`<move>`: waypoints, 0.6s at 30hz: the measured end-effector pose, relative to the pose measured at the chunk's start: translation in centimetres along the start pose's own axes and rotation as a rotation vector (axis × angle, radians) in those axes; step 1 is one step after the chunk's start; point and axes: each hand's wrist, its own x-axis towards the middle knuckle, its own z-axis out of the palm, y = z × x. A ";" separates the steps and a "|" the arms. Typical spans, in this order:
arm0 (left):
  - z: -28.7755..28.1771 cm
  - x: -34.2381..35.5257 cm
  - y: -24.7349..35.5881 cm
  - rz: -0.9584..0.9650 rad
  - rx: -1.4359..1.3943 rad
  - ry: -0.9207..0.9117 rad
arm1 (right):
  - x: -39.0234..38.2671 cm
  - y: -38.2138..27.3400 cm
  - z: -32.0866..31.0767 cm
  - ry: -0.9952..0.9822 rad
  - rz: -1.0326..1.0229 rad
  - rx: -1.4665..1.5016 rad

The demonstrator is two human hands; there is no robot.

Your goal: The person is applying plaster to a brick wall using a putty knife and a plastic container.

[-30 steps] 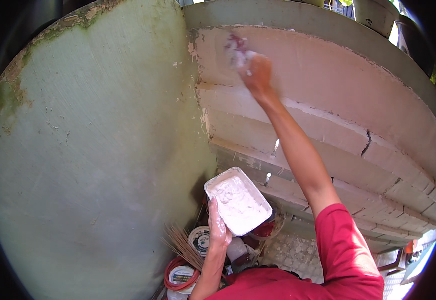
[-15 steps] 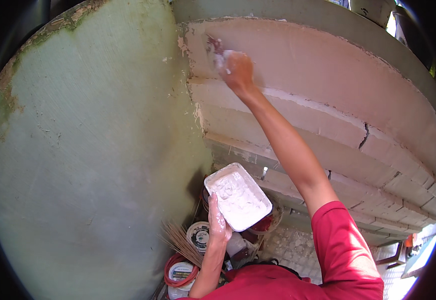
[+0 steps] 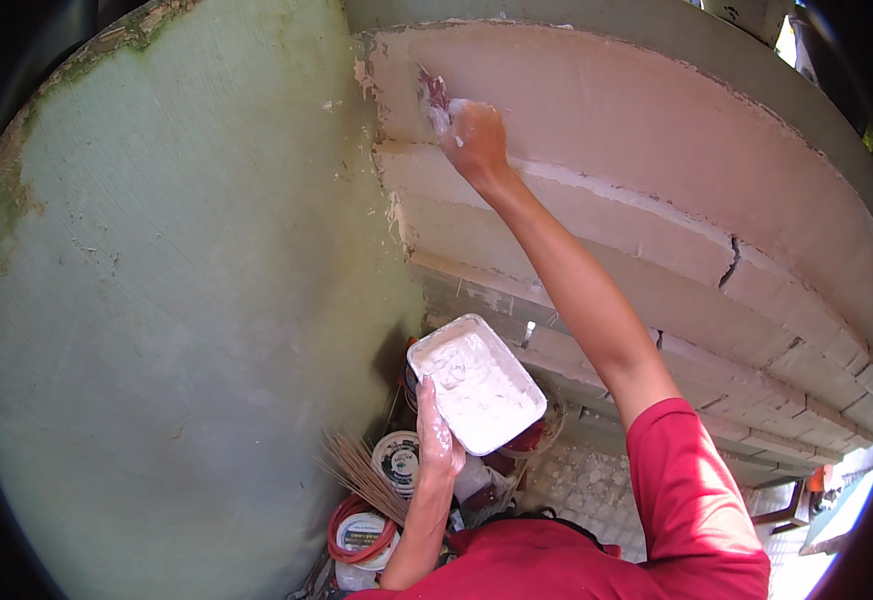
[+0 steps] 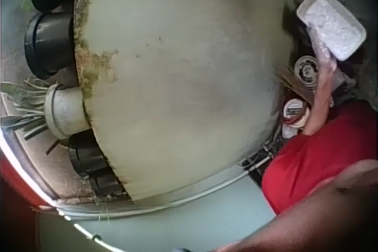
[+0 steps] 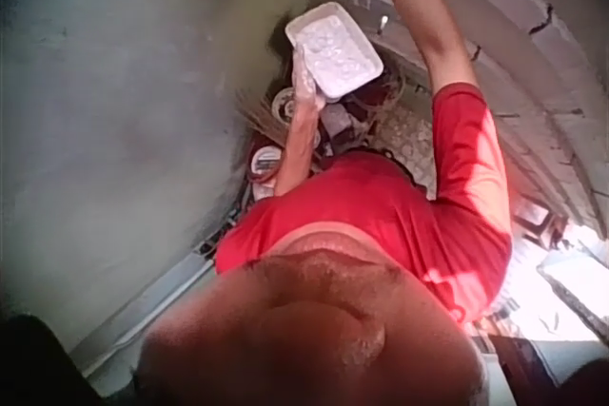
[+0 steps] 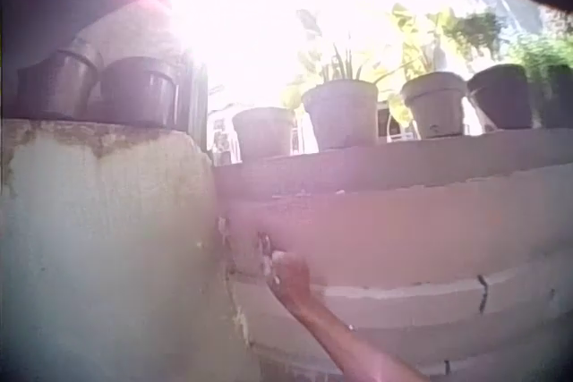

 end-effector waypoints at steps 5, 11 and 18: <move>-1.2 -0.1 0.2 0.002 -0.019 -0.016 | -3.0 3.1 -4.3 0.216 -0.227 -0.166; -0.5 0.3 0.5 -0.003 -0.002 -0.044 | -4.2 1.8 -14.1 -0.059 0.111 -0.090; 1.6 0.6 -0.2 -0.060 -0.021 -0.087 | -8.6 -4.0 -23.6 -0.464 0.605 0.305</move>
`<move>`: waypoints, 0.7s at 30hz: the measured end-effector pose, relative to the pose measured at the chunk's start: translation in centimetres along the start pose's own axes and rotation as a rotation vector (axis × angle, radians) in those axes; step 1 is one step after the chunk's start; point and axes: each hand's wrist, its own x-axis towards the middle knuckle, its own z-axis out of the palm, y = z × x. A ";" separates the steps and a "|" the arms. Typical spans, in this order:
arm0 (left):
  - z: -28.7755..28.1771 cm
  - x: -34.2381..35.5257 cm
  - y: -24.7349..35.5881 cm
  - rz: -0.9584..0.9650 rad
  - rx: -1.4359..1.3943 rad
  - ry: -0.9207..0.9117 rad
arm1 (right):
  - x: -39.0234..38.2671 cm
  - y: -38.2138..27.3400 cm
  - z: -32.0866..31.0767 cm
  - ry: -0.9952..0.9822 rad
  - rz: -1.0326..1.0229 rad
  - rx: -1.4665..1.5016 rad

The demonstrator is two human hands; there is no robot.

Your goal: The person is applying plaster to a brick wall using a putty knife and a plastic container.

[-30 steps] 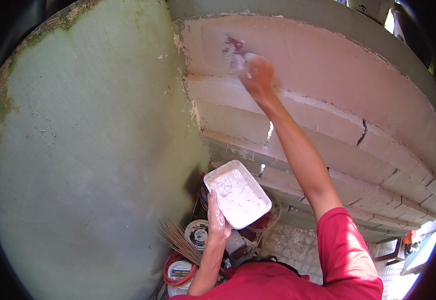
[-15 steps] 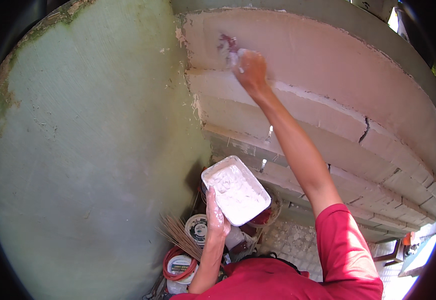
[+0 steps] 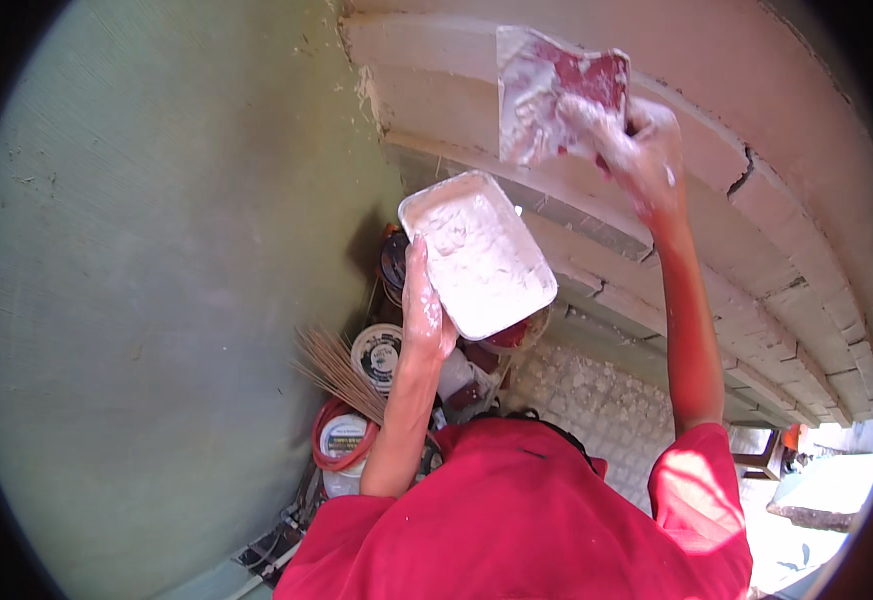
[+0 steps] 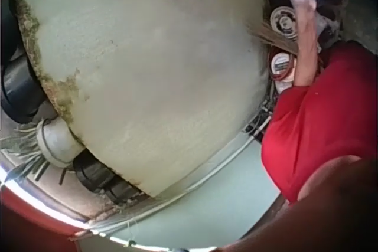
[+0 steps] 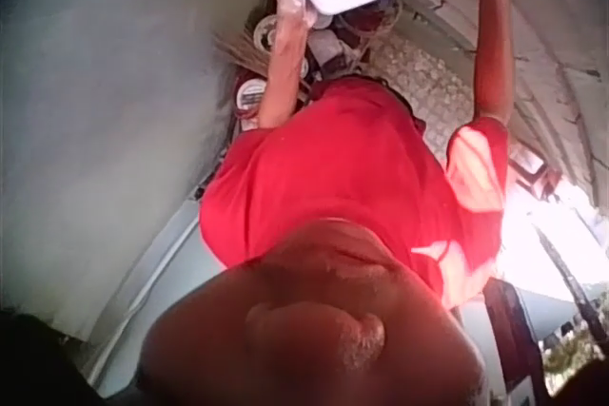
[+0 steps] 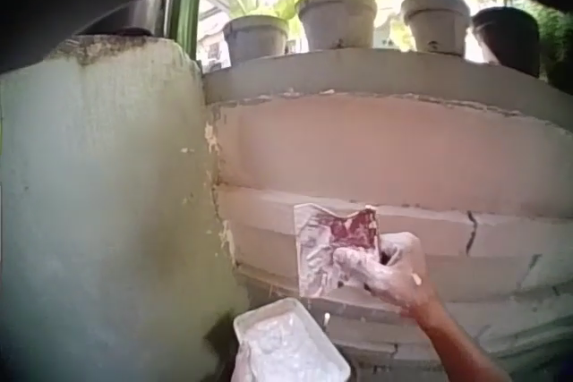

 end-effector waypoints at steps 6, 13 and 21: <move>1.3 0.1 -3.2 -0.054 -0.024 -0.093 | -7.3 1.0 -2.6 -0.222 0.179 0.032; 2.3 -1.0 -6.9 -0.114 -0.003 -0.115 | -12.0 1.8 -3.3 -0.271 0.143 -0.150; 3.0 -2.1 -9.4 -0.091 0.030 -0.112 | -13.9 1.1 -3.2 -0.283 -0.123 -0.550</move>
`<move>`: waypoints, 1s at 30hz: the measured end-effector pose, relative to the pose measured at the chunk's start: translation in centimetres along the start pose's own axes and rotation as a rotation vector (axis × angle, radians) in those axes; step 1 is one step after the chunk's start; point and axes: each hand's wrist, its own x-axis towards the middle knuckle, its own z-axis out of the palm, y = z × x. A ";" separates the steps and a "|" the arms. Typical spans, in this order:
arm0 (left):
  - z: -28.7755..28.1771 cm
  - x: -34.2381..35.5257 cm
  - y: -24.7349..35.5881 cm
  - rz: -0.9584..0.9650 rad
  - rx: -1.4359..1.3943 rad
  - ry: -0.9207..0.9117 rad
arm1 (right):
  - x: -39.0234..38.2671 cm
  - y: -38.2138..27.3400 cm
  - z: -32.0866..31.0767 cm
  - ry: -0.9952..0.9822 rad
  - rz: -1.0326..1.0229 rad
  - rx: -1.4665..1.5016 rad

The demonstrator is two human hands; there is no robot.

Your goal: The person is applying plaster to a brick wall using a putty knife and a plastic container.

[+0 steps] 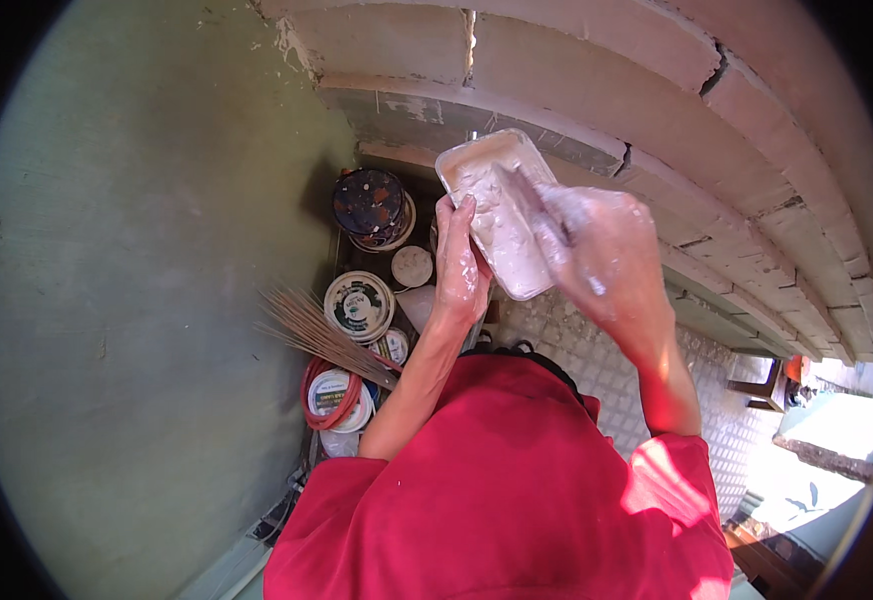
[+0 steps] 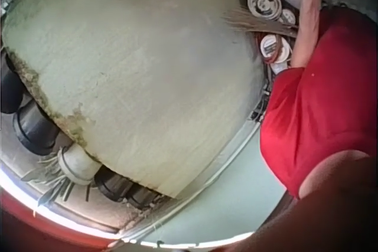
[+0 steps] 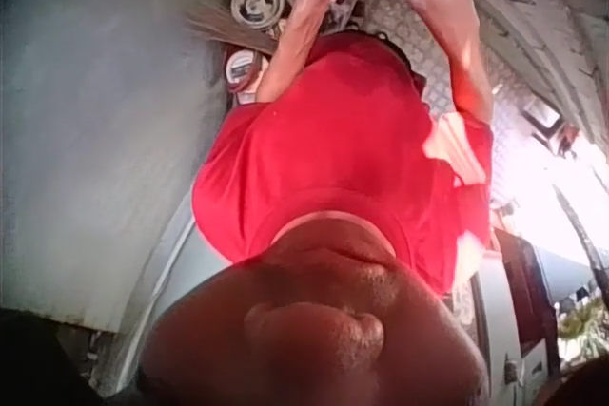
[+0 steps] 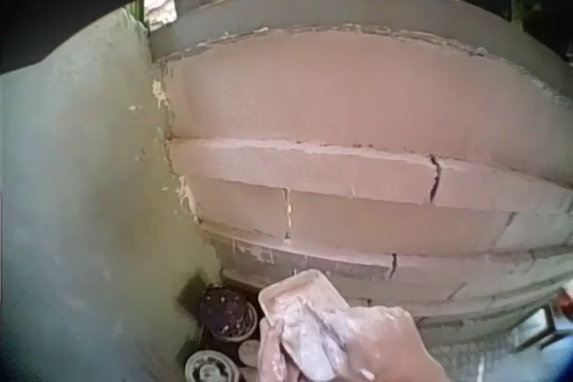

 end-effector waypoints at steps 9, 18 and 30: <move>0.3 -0.9 -1.2 0.022 -0.021 0.092 | -1.7 -1.2 3.6 -0.134 0.049 -0.166; 0.4 -1.3 -2.3 0.007 -0.057 0.109 | -1.5 -0.6 4.0 -0.128 0.120 -0.206; -0.8 -1.2 -3.9 0.011 0.019 0.108 | -0.7 0.5 3.3 -0.133 0.170 -0.195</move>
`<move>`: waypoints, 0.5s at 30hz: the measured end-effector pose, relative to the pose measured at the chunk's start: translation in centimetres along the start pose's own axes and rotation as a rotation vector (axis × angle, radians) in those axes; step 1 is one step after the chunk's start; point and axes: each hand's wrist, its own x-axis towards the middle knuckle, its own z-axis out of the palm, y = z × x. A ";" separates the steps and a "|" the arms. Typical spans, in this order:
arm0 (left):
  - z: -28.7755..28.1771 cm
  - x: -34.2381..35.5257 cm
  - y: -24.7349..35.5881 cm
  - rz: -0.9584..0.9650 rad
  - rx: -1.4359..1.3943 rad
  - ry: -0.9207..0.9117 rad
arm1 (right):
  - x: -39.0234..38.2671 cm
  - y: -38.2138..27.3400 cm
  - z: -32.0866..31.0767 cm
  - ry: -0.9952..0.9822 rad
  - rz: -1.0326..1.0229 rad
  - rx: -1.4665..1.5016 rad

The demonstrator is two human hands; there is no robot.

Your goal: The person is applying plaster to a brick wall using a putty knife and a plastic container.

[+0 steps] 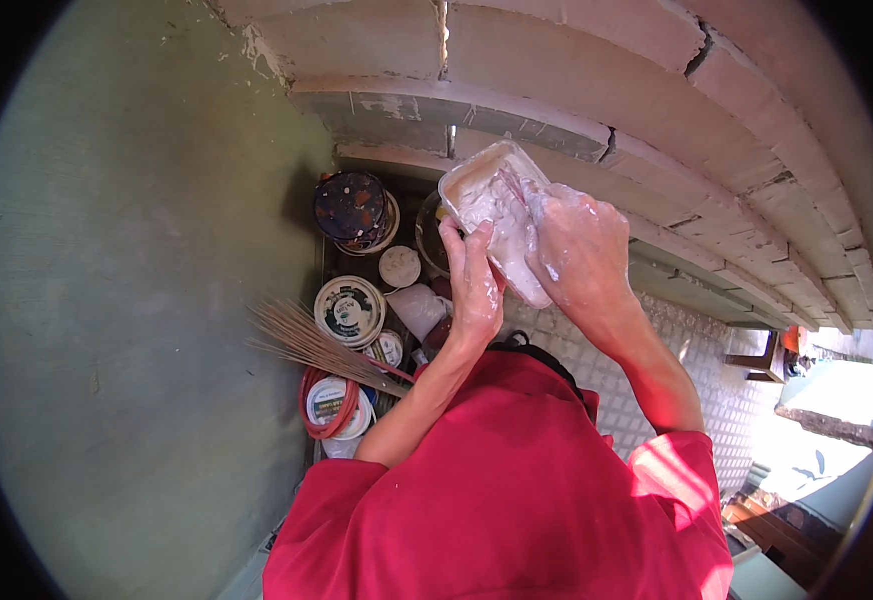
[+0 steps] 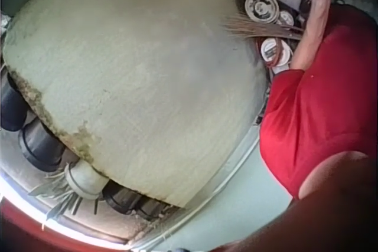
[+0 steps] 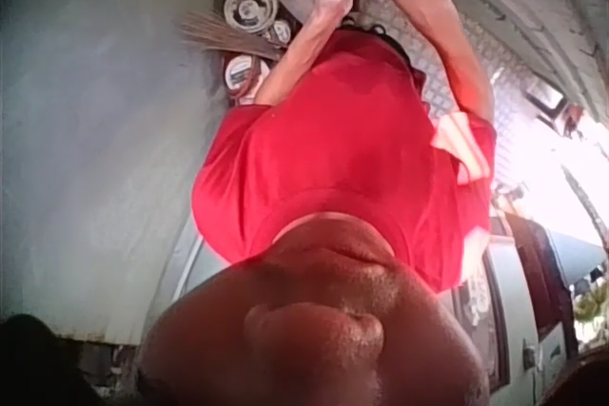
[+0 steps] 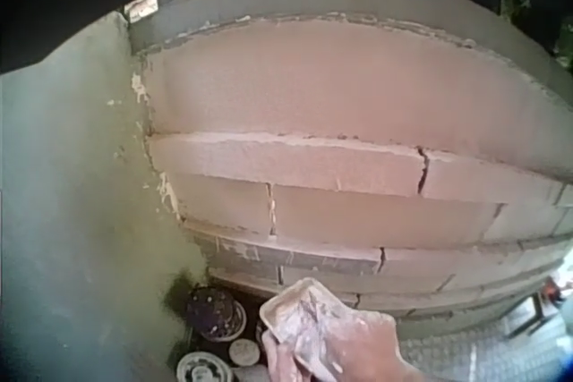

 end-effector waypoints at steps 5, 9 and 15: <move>0.2 0.1 0.2 0.000 0.041 0.001 | 0.2 -0.4 -0.5 -0.024 0.019 -0.041; 0.2 0.3 0.4 -0.009 0.021 0.009 | 0.2 -0.1 0.1 -0.030 -0.018 -0.030; 0.5 0.3 0.8 -0.036 -0.029 0.022 | -0.2 -0.5 0.7 -0.009 -0.107 -0.085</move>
